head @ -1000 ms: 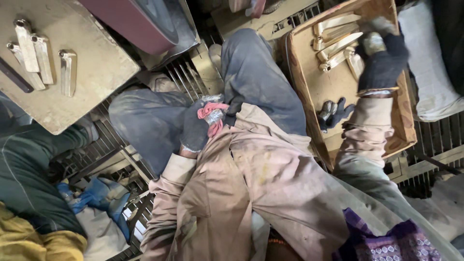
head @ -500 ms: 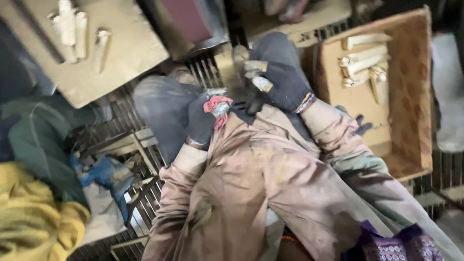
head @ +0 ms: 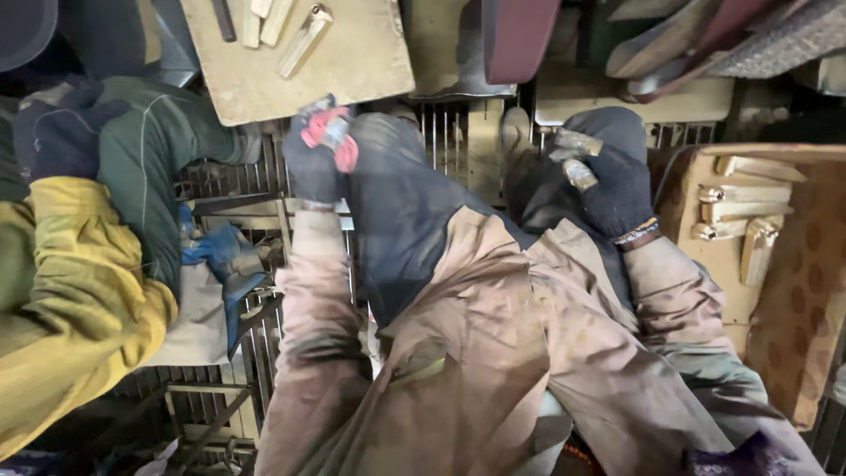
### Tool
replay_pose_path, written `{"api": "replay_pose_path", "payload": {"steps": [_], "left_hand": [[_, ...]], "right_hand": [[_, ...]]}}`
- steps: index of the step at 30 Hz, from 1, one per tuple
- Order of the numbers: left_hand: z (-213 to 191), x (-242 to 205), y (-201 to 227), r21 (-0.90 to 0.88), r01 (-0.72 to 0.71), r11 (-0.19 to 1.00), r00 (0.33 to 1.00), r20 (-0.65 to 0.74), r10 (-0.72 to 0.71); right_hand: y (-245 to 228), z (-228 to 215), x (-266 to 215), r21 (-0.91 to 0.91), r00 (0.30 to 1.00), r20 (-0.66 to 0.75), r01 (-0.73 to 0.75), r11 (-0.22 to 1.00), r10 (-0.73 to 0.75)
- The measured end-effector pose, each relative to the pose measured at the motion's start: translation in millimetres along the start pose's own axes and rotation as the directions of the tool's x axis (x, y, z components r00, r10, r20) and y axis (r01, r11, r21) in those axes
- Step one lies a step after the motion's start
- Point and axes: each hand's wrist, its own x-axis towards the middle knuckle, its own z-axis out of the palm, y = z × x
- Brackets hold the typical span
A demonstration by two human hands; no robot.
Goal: The person sits on the floor and uses a belt sander to smooth the edges of small wooden pieces. They hold each piece with both gloved hands, press it against the moving belt, and rotate it to sand different sides. Finished pieces are placed into a nearby cardboard box.
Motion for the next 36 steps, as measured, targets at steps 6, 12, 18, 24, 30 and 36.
{"api": "replay_pose_path", "payload": {"steps": [6,12,18,24,30,36], "left_hand": [[-86.2,75.8,-48.3,0.338,-0.055,0.94,0.973,-0.194,0.127],[-136.9,140.1,-70.9,0.331,0.152,0.931,0.895,-0.446,0.013],[-155.0,204.1,-78.0,0.813,-0.219,0.54,0.903,-0.04,0.427],[-159.1,244.3,-96.4,0.919,-0.163,0.358,0.92,0.011,0.392],[-175.5,247.5,-104.5,0.84,0.022,0.542,0.957,-0.175,0.232],[-174.8,237.7,-120.7,0.351,0.325,0.878,0.866,-0.484,-0.126]], "right_hand": [[-11.0,2.8,9.6,-0.044,0.993,0.022,-0.113,0.993,0.114],[-18.1,4.9,17.3,-0.008,0.996,0.012,-0.093,0.996,0.093],[-25.3,7.7,26.5,-0.021,0.977,0.021,-0.21,0.977,0.21],[-26.1,8.1,35.8,-0.013,0.973,0.022,-0.228,0.973,0.229],[-23.7,9.1,37.1,0.042,0.977,0.011,-0.213,0.976,0.213],[-20.7,8.1,31.9,0.01,0.974,0.015,-0.225,0.974,0.225]]}}
